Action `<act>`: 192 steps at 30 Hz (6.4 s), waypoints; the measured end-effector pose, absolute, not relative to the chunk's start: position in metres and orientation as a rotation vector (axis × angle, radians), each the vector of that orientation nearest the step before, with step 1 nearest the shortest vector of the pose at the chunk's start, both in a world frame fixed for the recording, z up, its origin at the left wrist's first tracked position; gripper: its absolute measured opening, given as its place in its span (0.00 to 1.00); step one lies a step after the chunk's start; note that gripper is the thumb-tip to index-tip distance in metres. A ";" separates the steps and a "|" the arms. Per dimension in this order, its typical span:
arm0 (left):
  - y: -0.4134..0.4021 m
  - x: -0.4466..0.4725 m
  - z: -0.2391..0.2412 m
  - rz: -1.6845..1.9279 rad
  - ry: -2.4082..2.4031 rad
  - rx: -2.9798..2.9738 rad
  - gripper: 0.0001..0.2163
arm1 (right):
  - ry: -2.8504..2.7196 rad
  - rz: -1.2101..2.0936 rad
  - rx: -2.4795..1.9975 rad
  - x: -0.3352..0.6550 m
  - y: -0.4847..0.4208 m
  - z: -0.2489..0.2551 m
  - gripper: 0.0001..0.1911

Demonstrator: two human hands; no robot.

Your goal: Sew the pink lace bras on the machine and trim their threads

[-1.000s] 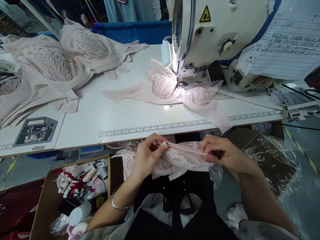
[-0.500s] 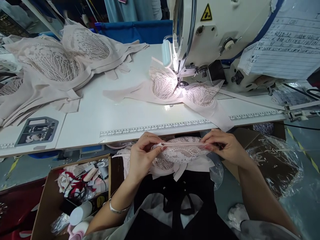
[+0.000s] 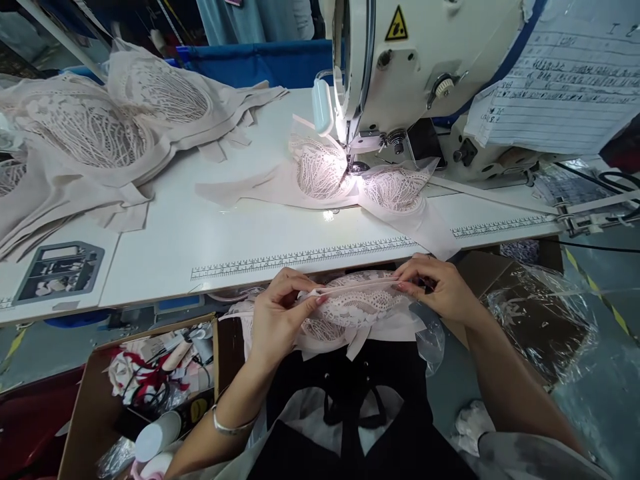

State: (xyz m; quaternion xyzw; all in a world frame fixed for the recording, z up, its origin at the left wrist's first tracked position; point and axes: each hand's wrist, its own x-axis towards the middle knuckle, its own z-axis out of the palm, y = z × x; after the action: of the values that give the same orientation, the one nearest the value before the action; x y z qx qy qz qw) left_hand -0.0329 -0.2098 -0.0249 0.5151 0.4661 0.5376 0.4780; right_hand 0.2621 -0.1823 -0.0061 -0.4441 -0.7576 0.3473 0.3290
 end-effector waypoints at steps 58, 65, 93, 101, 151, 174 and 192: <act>-0.188 0.013 0.005 0.930 0.793 1.638 0.11 | -2.057 0.964 -1.180 0.248 -0.188 0.031 0.11; -0.187 0.014 0.007 0.981 0.791 1.628 0.11 | -1.972 1.078 -1.071 0.247 -0.187 0.034 0.08; -0.191 0.024 0.002 0.942 0.758 1.082 0.13 | -1.491 1.346 -1.139 0.244 -0.188 0.030 0.12; -0.184 0.021 0.023 0.857 0.902 1.474 0.05 | -1.544 1.283 -1.117 0.240 -0.190 0.042 0.12; -0.176 0.041 0.020 0.789 1.034 1.189 0.09 | -1.714 1.019 -1.222 0.240 -0.198 0.025 0.22; -0.178 0.039 0.016 0.985 1.041 1.106 0.08 | -2.080 0.463 -1.155 0.242 -0.214 -0.021 0.03; -0.175 0.034 0.017 1.159 0.908 1.400 0.16 | -1.923 0.406 -0.999 0.244 -0.219 0.013 0.11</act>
State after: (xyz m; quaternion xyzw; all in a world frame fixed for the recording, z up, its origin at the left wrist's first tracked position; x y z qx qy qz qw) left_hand 0.0341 -0.1753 0.0175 0.5858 0.3797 0.4849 0.5268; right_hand 0.2439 -0.2186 0.0134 -0.4045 -0.7782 0.1642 0.4515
